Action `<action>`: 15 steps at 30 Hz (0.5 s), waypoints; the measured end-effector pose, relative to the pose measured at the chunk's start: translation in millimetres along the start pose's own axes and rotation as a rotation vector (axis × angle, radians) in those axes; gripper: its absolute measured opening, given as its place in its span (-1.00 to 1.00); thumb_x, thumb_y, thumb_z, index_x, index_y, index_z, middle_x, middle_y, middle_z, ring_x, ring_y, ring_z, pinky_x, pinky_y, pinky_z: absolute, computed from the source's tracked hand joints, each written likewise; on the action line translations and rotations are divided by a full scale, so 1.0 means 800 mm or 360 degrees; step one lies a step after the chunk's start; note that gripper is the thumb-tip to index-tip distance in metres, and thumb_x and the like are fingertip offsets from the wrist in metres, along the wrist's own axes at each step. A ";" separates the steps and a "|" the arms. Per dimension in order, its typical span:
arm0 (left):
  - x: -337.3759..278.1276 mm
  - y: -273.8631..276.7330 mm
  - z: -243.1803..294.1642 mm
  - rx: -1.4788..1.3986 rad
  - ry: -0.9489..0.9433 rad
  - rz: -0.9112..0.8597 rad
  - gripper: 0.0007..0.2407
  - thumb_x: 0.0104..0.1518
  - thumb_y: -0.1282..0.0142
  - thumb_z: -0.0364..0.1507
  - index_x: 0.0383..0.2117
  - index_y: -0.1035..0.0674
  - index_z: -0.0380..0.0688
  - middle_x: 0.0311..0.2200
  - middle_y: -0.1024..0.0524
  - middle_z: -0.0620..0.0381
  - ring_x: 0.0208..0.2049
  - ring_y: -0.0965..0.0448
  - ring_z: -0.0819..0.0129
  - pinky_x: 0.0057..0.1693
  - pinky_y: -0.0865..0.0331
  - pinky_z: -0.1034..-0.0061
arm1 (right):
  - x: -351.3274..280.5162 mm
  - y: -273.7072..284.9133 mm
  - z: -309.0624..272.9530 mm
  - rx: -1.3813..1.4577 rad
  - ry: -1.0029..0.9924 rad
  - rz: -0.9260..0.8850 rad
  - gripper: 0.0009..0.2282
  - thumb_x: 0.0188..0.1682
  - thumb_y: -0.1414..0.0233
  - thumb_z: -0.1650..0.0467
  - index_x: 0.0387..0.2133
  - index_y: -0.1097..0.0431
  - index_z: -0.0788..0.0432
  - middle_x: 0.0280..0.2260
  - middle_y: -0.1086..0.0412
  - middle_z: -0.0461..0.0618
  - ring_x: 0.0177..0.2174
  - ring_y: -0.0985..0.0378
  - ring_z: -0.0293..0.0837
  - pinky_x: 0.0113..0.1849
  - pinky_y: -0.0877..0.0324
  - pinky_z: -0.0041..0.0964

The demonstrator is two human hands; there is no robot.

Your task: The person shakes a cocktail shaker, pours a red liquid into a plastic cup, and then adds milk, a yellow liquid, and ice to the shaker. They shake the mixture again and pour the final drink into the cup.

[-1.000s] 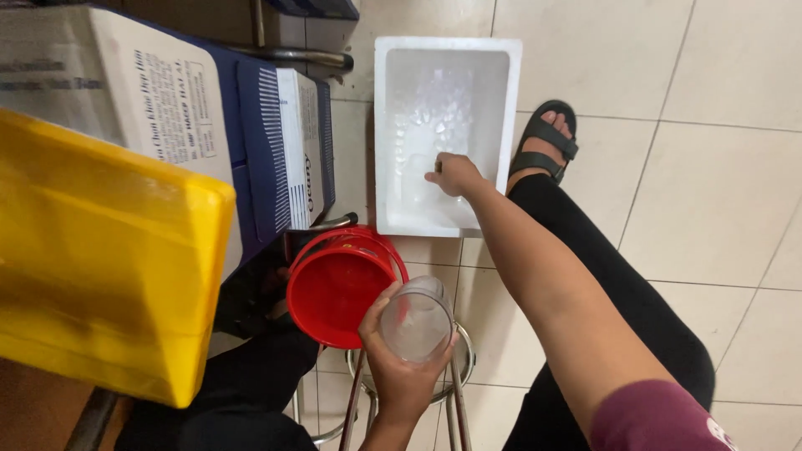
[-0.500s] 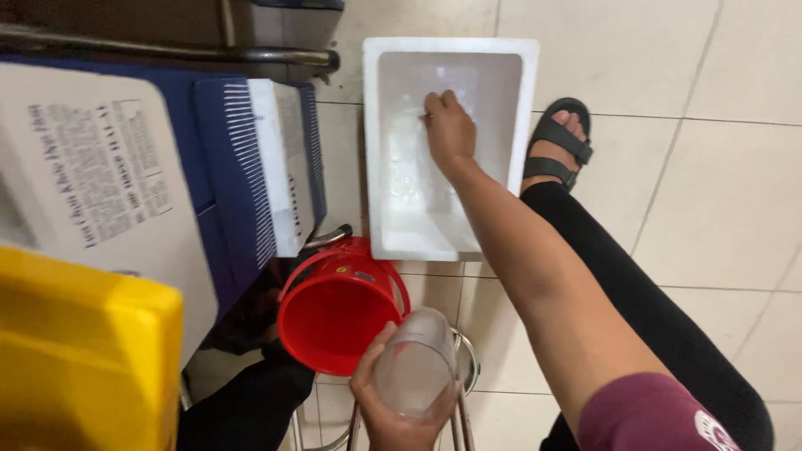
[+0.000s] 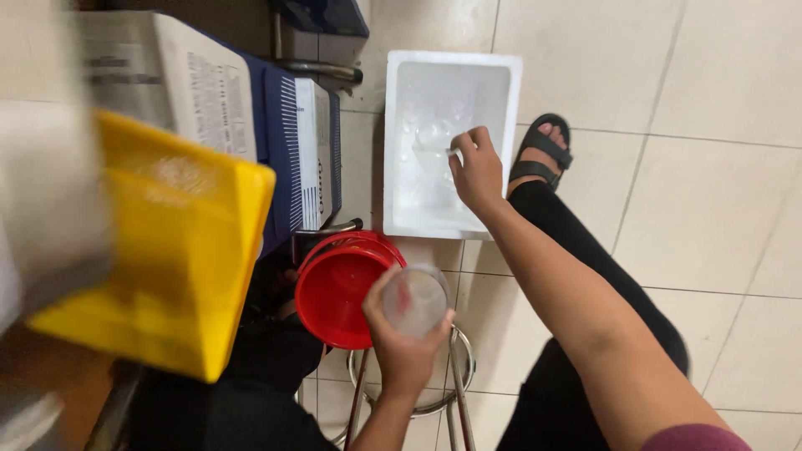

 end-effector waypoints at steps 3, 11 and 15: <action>-0.004 0.004 -0.007 -0.0100 0.0066 0.0064 -0.22 -0.32 -0.51 -0.58 0.17 -0.32 -0.11 0.20 -0.42 -0.07 0.21 -0.45 0.10 0.35 -0.23 0.33 | -0.015 0.068 -0.032 0.0044 0.0110 -0.0009 -0.83 -0.01 -0.10 0.59 -0.24 -0.27 0.18 -0.17 -0.19 0.11 -0.50 -0.28 0.03 -0.53 -0.19 -0.14; -0.028 0.029 -0.030 -0.0210 -0.0283 0.0245 -0.18 -0.37 -0.47 -0.71 0.21 -0.35 -0.21 0.19 -0.35 -0.18 0.26 -0.35 -0.09 0.38 -0.11 0.09 | -0.094 0.260 -0.170 0.0344 0.0625 0.0192 -0.82 -0.09 -0.15 0.50 -0.48 -0.22 0.08 -0.13 -0.32 0.01 -0.08 -0.55 0.08 -0.09 -0.45 -0.15; -0.049 0.043 -0.026 -0.0204 -0.0223 0.0172 -0.14 -0.37 -0.47 -0.75 0.25 -0.33 -0.13 0.22 -0.33 -0.11 0.30 -0.31 -0.06 0.39 -0.07 0.04 | -0.145 0.291 -0.227 0.0520 0.0754 0.0006 -0.90 -0.22 -0.07 0.48 -0.55 -0.26 0.08 -0.27 -0.45 0.06 -0.21 -0.56 0.16 -0.16 -0.44 0.00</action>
Point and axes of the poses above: each hand's wrist, its own x-axis towards the middle knuckle, its own y-axis out of the back of the hand, z = x × y, the point moved 5 cm from there along x, towards the middle knuckle
